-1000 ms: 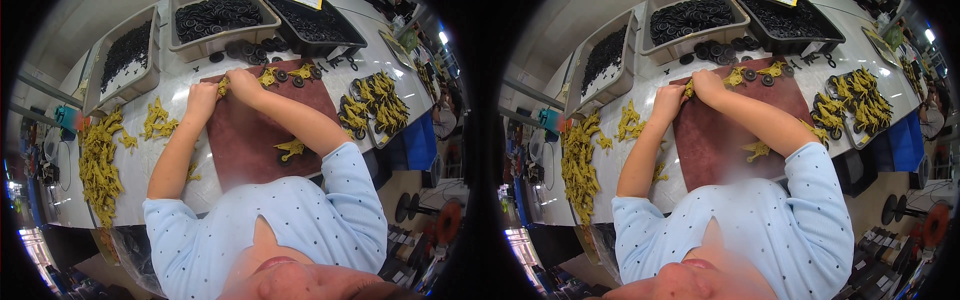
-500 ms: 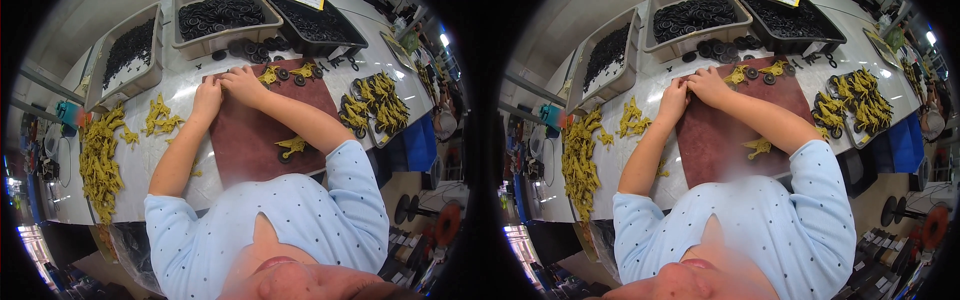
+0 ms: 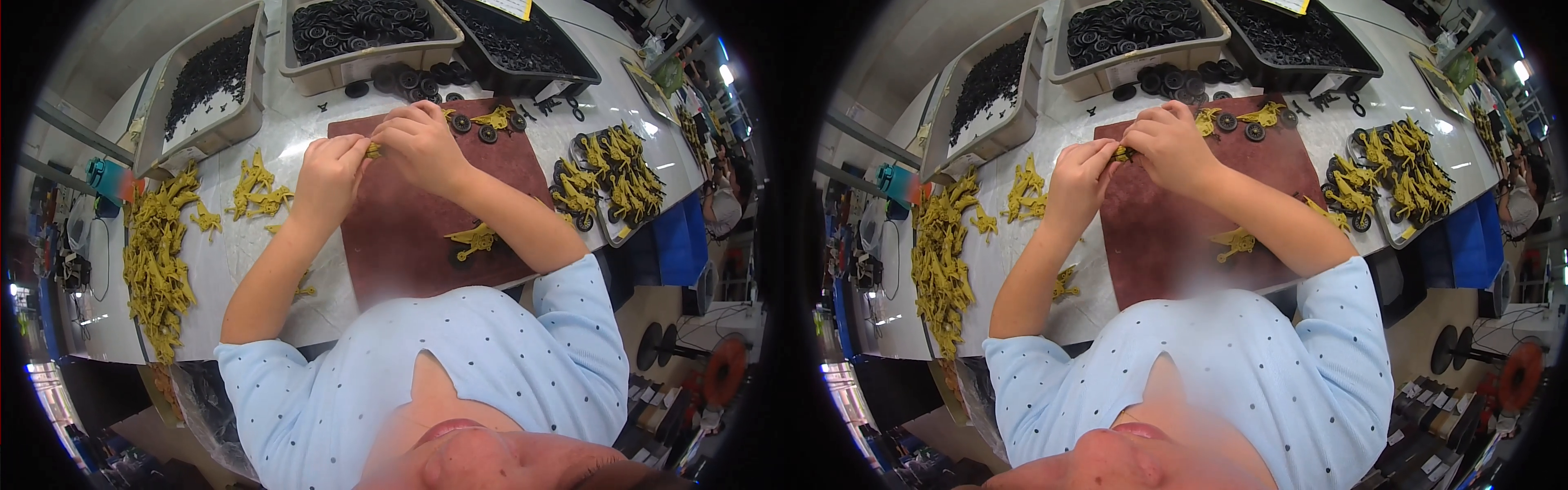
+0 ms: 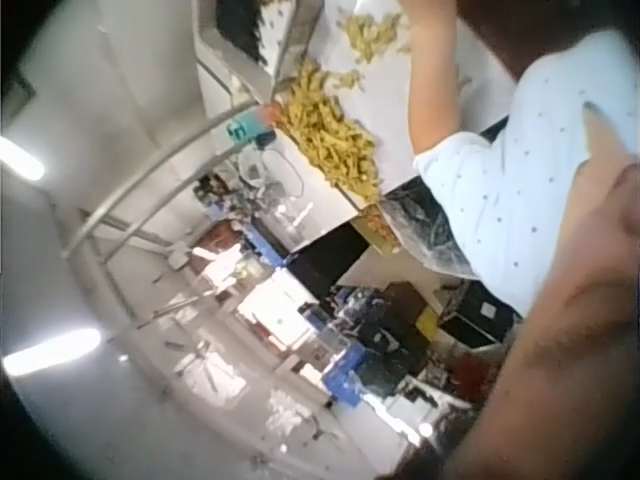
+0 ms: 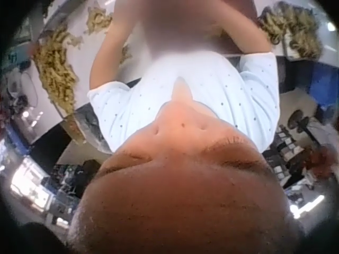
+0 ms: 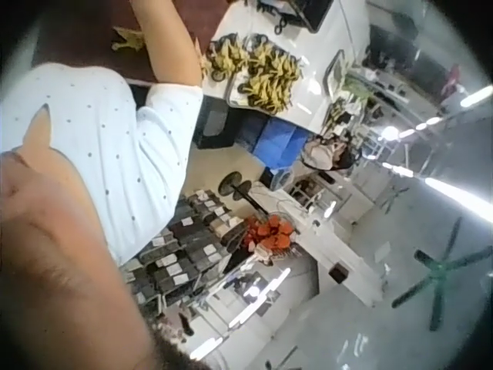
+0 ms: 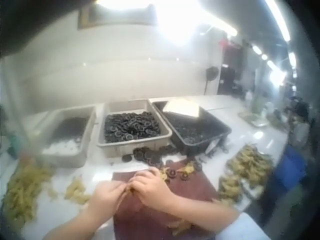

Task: The person assembles a toy motorcycle by attaching black toy motorcycle wheels to a yellow toy motorcycle frame by hand.

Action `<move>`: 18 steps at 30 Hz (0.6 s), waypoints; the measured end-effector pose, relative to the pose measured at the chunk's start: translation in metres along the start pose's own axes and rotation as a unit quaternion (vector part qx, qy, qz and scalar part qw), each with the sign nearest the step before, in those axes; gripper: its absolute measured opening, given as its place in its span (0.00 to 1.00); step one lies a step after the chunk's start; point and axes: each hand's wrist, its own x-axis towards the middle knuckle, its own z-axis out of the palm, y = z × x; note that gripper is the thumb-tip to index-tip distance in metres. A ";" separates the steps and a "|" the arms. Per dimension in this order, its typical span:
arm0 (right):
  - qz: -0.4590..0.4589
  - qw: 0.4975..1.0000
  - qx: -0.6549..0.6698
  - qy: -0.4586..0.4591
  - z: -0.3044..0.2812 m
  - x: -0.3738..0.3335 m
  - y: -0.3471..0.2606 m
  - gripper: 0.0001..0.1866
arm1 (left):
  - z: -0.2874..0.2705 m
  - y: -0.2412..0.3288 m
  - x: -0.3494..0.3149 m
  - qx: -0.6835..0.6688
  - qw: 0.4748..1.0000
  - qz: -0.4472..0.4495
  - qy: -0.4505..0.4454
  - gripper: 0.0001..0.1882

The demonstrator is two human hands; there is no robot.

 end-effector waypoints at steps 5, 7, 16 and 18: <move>-0.007 1.000 -0.014 0.017 -0.022 -0.004 -0.020 0.06 | -0.013 0.026 -0.002 0.031 0.999 0.027 0.026 0.14; -0.009 1.000 -0.022 0.016 -0.027 -0.007 -0.023 0.05 | -0.014 0.031 -0.004 0.048 0.998 0.042 0.027 0.13; -0.040 0.998 -0.037 0.031 -0.058 -0.013 -0.041 0.14 | -0.026 0.047 -0.012 0.011 0.998 0.045 0.043 0.14; 0.062 0.991 0.083 0.080 -0.075 -0.013 -0.050 0.27 | -0.032 0.056 -0.017 -0.063 0.996 -0.035 0.052 0.15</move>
